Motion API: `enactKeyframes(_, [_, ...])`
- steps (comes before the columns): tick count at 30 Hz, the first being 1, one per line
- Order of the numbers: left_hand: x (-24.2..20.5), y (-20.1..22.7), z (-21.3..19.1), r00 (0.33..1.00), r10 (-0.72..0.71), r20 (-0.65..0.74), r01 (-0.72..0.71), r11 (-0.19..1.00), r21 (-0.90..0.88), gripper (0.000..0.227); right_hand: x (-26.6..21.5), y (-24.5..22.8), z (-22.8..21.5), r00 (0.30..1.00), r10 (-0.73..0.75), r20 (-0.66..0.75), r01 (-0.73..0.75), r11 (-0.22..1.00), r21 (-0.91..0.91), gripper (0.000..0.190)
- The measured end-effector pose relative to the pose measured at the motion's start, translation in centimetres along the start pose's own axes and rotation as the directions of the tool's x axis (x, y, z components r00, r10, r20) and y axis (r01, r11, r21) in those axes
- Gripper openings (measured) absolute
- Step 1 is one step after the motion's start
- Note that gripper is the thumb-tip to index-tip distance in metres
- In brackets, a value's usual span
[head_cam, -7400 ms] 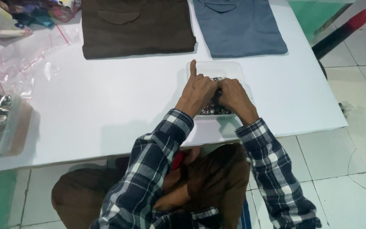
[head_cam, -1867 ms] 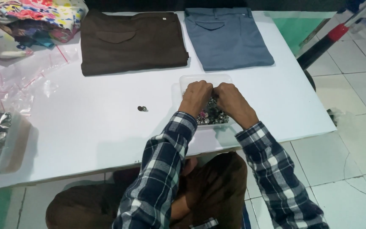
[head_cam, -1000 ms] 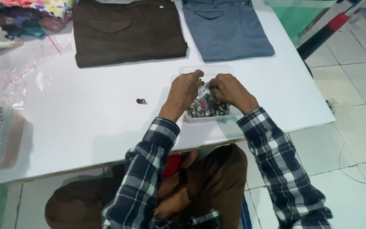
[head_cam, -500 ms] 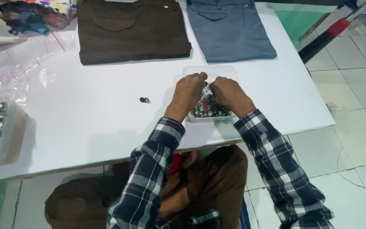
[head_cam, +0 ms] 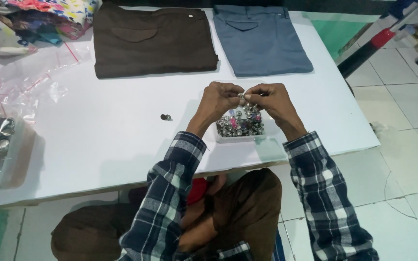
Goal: Sorting and bagging small metal buttons on a low table.
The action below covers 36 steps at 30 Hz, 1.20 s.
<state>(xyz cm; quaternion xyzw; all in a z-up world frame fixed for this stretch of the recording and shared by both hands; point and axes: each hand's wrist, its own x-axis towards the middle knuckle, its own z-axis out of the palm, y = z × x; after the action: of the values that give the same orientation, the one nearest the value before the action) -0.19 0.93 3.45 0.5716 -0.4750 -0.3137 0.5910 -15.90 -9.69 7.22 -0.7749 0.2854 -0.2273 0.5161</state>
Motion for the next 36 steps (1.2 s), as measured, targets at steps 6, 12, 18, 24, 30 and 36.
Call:
enactKeyframes(6, [0.2, 0.3, 0.4, 0.998, 0.025, -0.053, -0.026, 1.000, -0.009, 0.024, -0.6, 0.1, -0.2, 0.999, 0.037, 0.003, -0.037, 0.989, 0.141, 0.025])
enactKeyframes(12, [-0.8, 1.8, 0.0, 0.991, 0.090, -0.103, -0.100, 0.991, -0.091, 0.024, -2.2, -2.7, -0.1, 0.998, 0.067, 0.010, -0.068, 0.967, 0.247, 0.029])
enactKeyframes(18, [-5.4, 6.5, -1.6, 0.885, 0.432, -0.172, -0.418, 0.901, 0.117, 0.024, -5.2, -7.7, 2.6, 0.979, -0.197, -0.053, 0.199, 0.980, 0.025, 0.019])
enactKeyframes(24, [-14.2, 9.7, -7.1, 0.814, 0.529, -0.238, -0.458, 0.838, 0.296, 0.025, -9.3, -10.9, 10.8, 0.911, -0.386, -0.143, 0.392, 0.920, 0.009, 0.017])
enactKeyframes(30, [-17.3, 0.6, -10.7, 0.909, 0.284, -0.307, -0.113, 0.873, 0.474, 0.021, -7.2, -2.3, 19.3, 0.936, -0.348, -0.053, 0.348, 0.937, 0.000, 0.017])
enactKeyframes(36, [-14.9, -4.9, -12.2, 0.923, 0.154, -0.351, 0.092, 0.800, 0.592, 0.018, -3.1, 2.0, 22.2, 0.932, -0.359, -0.044, 0.321, 0.877, -0.357, 0.020])
